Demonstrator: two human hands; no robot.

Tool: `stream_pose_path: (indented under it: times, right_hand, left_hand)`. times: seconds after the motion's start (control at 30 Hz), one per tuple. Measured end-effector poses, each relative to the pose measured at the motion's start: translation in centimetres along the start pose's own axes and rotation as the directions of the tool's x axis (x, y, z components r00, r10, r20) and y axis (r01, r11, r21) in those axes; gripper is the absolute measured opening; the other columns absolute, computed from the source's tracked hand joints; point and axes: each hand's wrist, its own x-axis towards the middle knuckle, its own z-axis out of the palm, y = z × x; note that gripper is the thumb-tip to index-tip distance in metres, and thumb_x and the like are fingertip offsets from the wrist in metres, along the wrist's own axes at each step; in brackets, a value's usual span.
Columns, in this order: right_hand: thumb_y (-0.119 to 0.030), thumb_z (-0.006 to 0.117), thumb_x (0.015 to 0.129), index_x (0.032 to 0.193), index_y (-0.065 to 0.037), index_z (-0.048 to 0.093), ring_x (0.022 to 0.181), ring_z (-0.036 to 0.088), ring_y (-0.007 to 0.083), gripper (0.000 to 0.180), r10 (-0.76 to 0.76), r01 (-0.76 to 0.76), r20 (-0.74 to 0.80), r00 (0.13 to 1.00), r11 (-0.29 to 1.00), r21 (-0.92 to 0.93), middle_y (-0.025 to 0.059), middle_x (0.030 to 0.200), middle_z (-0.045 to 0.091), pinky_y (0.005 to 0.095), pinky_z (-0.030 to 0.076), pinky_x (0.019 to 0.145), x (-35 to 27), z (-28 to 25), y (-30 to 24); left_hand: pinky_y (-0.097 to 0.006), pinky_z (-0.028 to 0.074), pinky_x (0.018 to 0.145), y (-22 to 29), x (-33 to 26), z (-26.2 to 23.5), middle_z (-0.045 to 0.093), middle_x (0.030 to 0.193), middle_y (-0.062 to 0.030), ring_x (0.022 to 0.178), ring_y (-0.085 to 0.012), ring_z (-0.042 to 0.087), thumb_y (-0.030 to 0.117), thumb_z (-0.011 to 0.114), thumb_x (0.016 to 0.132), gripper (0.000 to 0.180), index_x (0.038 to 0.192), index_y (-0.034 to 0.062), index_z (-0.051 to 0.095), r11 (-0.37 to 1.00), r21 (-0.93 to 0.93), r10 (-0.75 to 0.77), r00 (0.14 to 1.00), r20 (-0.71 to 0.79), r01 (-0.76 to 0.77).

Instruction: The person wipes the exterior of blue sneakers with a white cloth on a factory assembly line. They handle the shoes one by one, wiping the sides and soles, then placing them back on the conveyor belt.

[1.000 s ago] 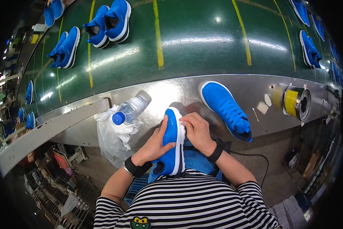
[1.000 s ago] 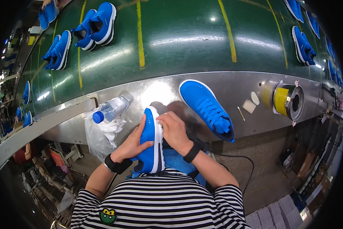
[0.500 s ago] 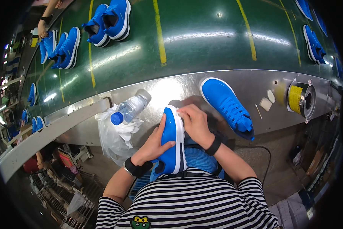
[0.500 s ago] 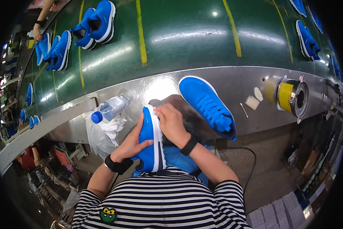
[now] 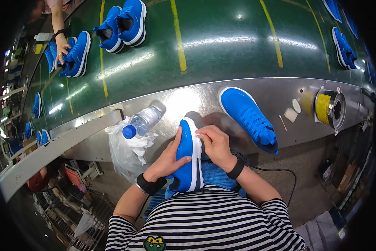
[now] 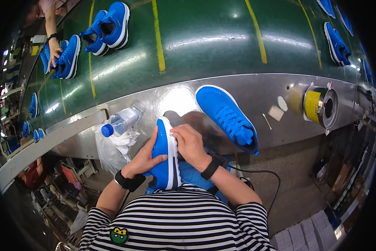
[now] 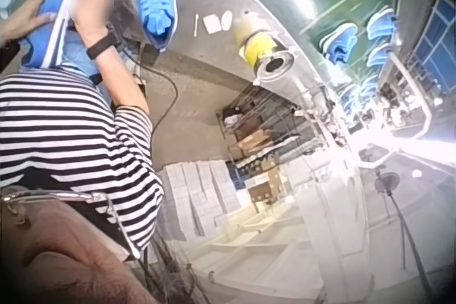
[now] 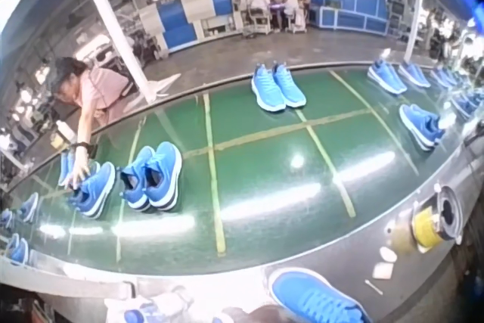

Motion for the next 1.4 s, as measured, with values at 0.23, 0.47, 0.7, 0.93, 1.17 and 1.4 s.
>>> stream_pose_path:
  times: [0.23, 0.47, 0.7, 0.93, 1.17, 1.4]
  right_hand:
    - [0.003, 0.059, 0.075, 0.084, -0.001, 0.063, 0.069, 0.060, 0.0244, 0.011, 0.002, -0.002, 0.009, 1.000, 1.000, -0.029, 0.0117, 0.079, 0.061, 0.0298, 0.047, 0.062, 1.0, 0.4, 0.3]
    - [-0.002, 0.058, 0.081, 0.090, 0.001, 0.060, 0.072, 0.059, 0.0120, 0.009, 0.351, -0.374, 0.129, 0.928, 0.875, 0.307, 0.0059, 0.080, 0.061, 0.0243, 0.048, 0.062, 0.6, -1.0, 0.4]
    - [-0.007, 0.060, 0.080, 0.089, 0.000, 0.058, 0.064, 0.056, 0.0081, 0.011, 0.562, -0.694, 0.409, 0.719, 0.548, 0.466, 0.0037, 0.077, 0.060, 0.0200, 0.047, 0.057, 2.5, -0.2, 1.6]
    - [-0.002, 0.061, 0.077, 0.088, 0.001, 0.061, 0.068, 0.057, 0.0092, 0.011, 0.512, -0.535, 0.162, 0.843, 0.775, 0.336, 0.0042, 0.077, 0.061, 0.0196, 0.045, 0.062, -2.0, 0.4, 3.1]
    - [-0.004, 0.064, 0.074, 0.084, -0.004, 0.067, 0.072, 0.055, 0.0167, 0.010, 0.108, -0.114, 0.146, 0.983, 0.993, 0.034, 0.0066, 0.077, 0.055, 0.0264, 0.043, 0.064, 1.2, 0.0, -0.5]
    - [-0.003, 0.066, 0.071, 0.080, -0.007, 0.068, 0.071, 0.052, 0.0191, 0.010, -0.009, 0.028, 0.203, 0.979, 0.995, -0.092, 0.0062, 0.074, 0.055, 0.0276, 0.041, 0.063, -5.2, -1.0, 0.3]
  left_hand:
    - [-0.036, 0.035, 0.096, 0.0, 0.1, 0.0, 0.040, 0.125, -0.0263, 0.114, -0.0355, 0.044, 0.012, 0.063, 0.077, 0.094, 0.141, 0.0096, -0.006, 0.998, -0.056, 0.002, 1.000, -0.004, -0.002]
    - [-0.036, 0.035, 0.096, 0.3, 0.0, -0.1, 0.040, 0.125, -0.0258, 0.113, -0.0352, 0.044, 0.012, 0.064, 0.077, 0.094, 0.141, 0.0087, -0.005, 0.999, -0.042, 0.010, 1.000, -0.001, -0.010]
    - [-0.037, 0.035, 0.095, 0.1, 0.0, 0.1, 0.040, 0.125, -0.0259, 0.113, -0.0360, 0.044, 0.012, 0.063, 0.077, 0.094, 0.141, 0.0086, -0.005, 1.000, -0.023, 0.000, 1.000, -0.013, 0.000]
    - [-0.037, 0.035, 0.095, -0.3, -0.2, 0.1, 0.041, 0.124, -0.0258, 0.111, -0.0356, 0.045, 0.013, 0.064, 0.077, 0.094, 0.142, 0.0085, -0.004, 0.998, 0.004, 0.066, 0.997, -0.034, -0.066]
    - [-0.035, 0.033, 0.098, -0.2, -0.3, 0.4, 0.039, 0.127, -0.0254, 0.117, -0.0339, 0.042, 0.013, 0.063, 0.078, 0.093, 0.142, 0.0085, -0.005, 0.996, -0.085, 0.027, 0.999, -0.041, -0.031]
    - [-0.033, 0.030, 0.100, -0.6, 0.0, 0.5, 0.030, 0.137, -0.0224, 0.123, -0.0295, 0.037, 0.013, 0.061, 0.080, 0.091, 0.141, 0.0078, -0.005, 0.982, -0.187, 0.011, 0.999, -0.044, -0.019]
